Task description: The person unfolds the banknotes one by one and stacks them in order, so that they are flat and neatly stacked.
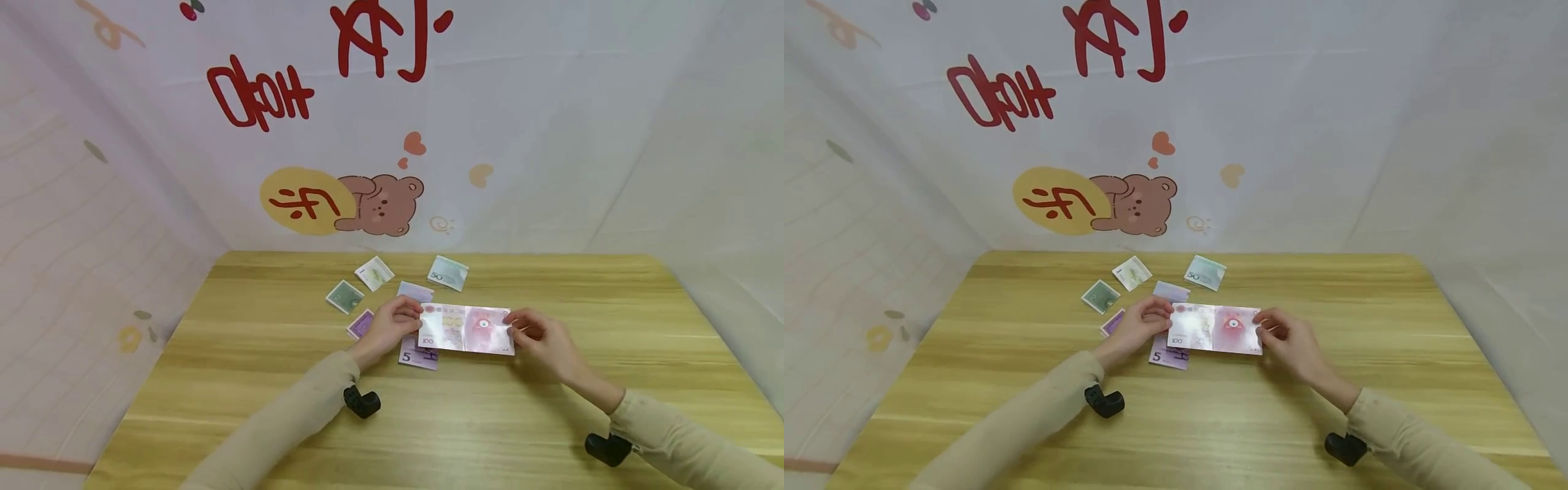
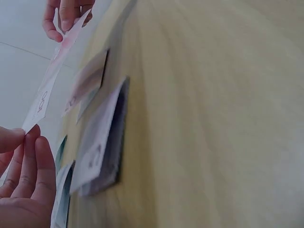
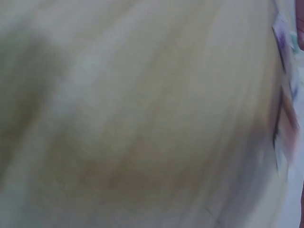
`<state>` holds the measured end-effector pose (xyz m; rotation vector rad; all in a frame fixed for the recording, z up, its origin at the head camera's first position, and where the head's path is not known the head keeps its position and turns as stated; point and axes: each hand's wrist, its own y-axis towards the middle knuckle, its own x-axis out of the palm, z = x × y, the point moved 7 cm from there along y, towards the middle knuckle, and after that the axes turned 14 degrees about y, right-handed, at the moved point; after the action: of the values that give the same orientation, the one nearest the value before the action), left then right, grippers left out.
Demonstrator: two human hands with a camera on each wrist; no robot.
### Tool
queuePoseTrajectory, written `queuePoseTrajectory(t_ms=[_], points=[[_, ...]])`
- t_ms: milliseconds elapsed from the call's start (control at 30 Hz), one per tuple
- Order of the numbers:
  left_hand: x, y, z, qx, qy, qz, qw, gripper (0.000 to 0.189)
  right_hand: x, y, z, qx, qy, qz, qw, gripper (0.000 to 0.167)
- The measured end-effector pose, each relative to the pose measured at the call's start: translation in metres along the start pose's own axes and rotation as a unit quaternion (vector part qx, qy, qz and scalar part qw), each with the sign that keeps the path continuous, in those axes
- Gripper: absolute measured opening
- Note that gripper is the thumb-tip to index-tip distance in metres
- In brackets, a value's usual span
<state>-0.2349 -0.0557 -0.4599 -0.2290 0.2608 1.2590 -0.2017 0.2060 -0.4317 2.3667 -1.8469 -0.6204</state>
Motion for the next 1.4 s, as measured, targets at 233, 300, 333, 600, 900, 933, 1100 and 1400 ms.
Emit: queuePoseTrajectory(t_ms=[233, 300, 333, 600, 900, 933, 1100, 1400], points=[[-0.008, -0.017, -0.009, 0.002, 0.015, -0.017, 0.9997, 0.021, 0.016, -0.005, 0.001, 0.018, 0.015, -0.021, 0.9995, 0.017], [-0.011, -0.022, -0.011, 0.004, 0.021, -0.020, 0.9996, 0.021, 0.022, -0.006, 0.002, 0.031, 0.034, -0.031, 0.9984, 0.017], [-0.012, -0.024, -0.012, 0.008, 0.022, -0.021, 0.9995, 0.021, 0.024, -0.007, 0.003, 0.041, 0.047, -0.036, 0.9974, 0.016], [-0.022, -0.044, -0.017, 0.017, 0.033, -0.038, 0.9986, 0.019, 0.045, -0.014, 0.011, 0.091, 0.089, -0.046, 0.9907, 0.012], [-0.030, -0.067, -0.029, -0.001, 0.038, -0.070, 0.9968, 0.021, 0.069, -0.021, 0.014, 0.128, 0.099, -0.070, 0.9843, 0.010], [-0.031, -0.070, -0.030, -0.002, 0.037, -0.073, 0.9967, 0.021, 0.072, -0.021, 0.014, 0.127, 0.099, -0.075, 0.9841, 0.011], [-0.038, -0.080, -0.035, -0.012, 0.038, -0.087, 0.9954, 0.022, 0.083, -0.023, 0.012, 0.108, 0.095, -0.099, 0.9847, 0.010], [-0.045, -0.098, -0.038, -0.010, 0.077, -0.121, 0.9896, 0.024, 0.102, -0.032, 0.007, 0.084, 0.062, -0.153, 0.9828, 0.009]])
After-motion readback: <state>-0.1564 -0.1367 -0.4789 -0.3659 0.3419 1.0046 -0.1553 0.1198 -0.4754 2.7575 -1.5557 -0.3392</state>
